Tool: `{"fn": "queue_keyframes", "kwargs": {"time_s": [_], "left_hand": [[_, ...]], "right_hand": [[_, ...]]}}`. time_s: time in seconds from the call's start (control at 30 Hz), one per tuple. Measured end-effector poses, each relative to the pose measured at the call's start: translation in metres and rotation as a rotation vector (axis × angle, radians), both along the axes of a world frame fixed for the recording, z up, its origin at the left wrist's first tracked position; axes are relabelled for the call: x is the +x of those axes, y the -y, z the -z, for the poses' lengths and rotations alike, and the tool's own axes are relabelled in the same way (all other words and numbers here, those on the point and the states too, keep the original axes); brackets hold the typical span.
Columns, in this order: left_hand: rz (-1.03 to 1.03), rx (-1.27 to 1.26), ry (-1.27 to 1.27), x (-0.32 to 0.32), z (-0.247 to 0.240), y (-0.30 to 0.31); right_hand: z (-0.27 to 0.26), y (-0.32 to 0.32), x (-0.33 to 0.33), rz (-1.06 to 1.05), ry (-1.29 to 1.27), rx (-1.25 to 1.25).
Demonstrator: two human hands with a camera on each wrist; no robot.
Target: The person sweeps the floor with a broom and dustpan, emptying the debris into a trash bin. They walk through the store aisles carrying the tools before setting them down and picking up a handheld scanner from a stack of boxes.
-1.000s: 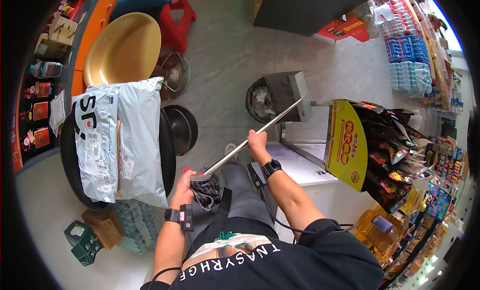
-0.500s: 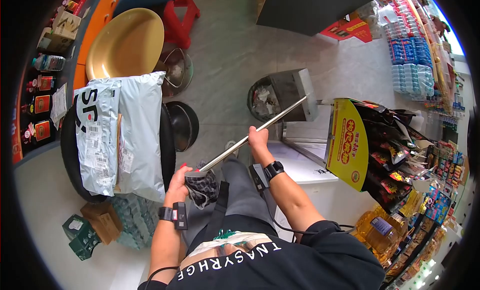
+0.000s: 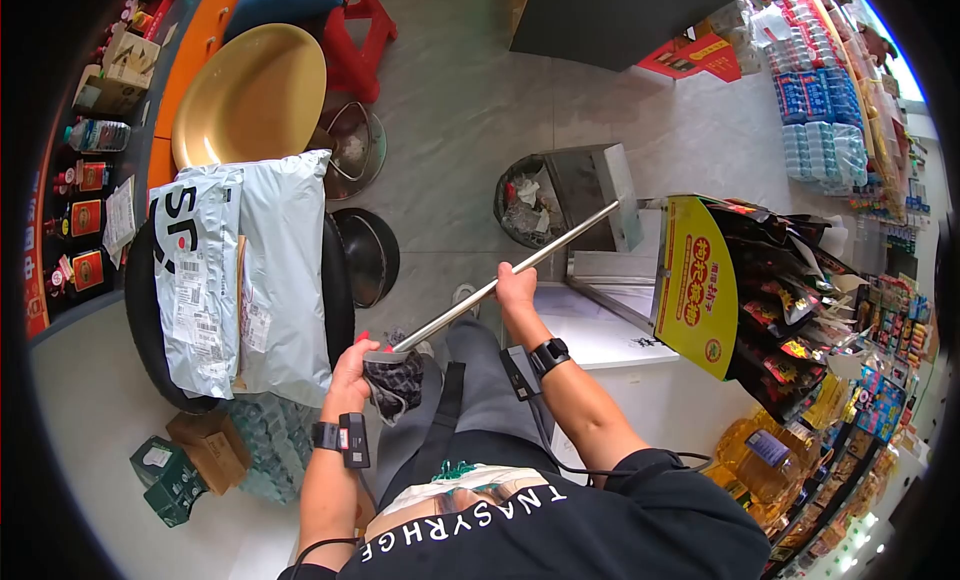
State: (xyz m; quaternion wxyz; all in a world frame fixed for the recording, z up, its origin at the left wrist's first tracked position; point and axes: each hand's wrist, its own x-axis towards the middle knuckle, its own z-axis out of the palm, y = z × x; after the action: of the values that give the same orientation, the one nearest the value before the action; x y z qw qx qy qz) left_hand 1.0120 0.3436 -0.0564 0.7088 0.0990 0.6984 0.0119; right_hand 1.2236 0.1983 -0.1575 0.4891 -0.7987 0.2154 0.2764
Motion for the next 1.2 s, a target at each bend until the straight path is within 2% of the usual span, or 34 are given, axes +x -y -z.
{"fn": "queue_keyframes", "kwargs": {"time_s": [0.07, 0.17, 0.2, 0.27, 0.33, 0.37, 0.57, 0.63, 0.67, 0.77, 0.8, 0.9, 0.97, 1.0, 1.1, 1.2], "left_hand": [[-0.014, -0.010, -0.006, -0.002, 0.007, -0.002], [-0.067, -0.266, 0.138, -0.013, 0.038, -0.006], [-0.062, -0.290, 0.123, -0.010, 0.034, -0.004], [-0.073, -0.161, 0.098, -0.008, 0.024, -0.002], [-0.087, -0.038, -0.009, -0.004, 0.007, 0.002], [-0.086, -0.045, -0.012, -0.004, 0.007, 0.002], [-0.091, -0.150, 0.091, -0.002, 0.016, -0.002], [-0.072, -0.121, 0.066, 0.010, -0.005, -0.005], [0.026, -0.074, 0.088, 0.005, -0.001, -0.007], [-0.015, -0.113, 0.100, -0.008, 0.021, -0.010], [-0.035, -0.162, 0.158, -0.006, 0.026, -0.008], [0.041, -0.081, 0.124, 0.006, 0.019, -0.012], [0.064, 0.073, 0.063, 0.027, -0.023, -0.014], [0.058, 0.134, 0.088, 0.024, -0.025, -0.018], [0.046, 0.224, 0.184, 0.019, -0.045, -0.041], [0.181, 0.323, 0.374, 0.024, -0.098, -0.066]], "right_hand": [[0.032, 0.000, -0.002, -0.050, 0.101, -0.053], [0.065, -0.005, -0.001, -0.084, 0.186, -0.121], [0.065, -0.008, 0.002, -0.101, 0.176, -0.139], [0.065, -0.008, 0.003, -0.111, 0.176, -0.144], [0.041, -0.005, 0.003, -0.136, -0.013, -0.092], [0.030, -0.005, 0.004, -0.146, -0.106, -0.066], [0.029, -0.014, 0.018, -0.220, -0.182, -0.078], [0.038, -0.013, 0.017, -0.194, -0.124, -0.089], [0.042, -0.013, 0.014, -0.182, -0.099, -0.092], [0.072, -0.014, 0.001, -0.104, 0.218, -0.177], [0.065, -0.013, 0.005, -0.119, 0.156, -0.153], [0.032, -0.011, 0.017, -0.118, 0.026, -0.081], [0.020, -0.010, 0.015, -0.064, 0.005, -0.033], [0.006, -0.011, 0.012, -0.030, -0.027, 0.013], [-0.054, -0.019, 0.008, 0.089, -0.111, 0.156], [-0.090, -0.026, -0.006, 0.140, -0.160, 0.329]]}}
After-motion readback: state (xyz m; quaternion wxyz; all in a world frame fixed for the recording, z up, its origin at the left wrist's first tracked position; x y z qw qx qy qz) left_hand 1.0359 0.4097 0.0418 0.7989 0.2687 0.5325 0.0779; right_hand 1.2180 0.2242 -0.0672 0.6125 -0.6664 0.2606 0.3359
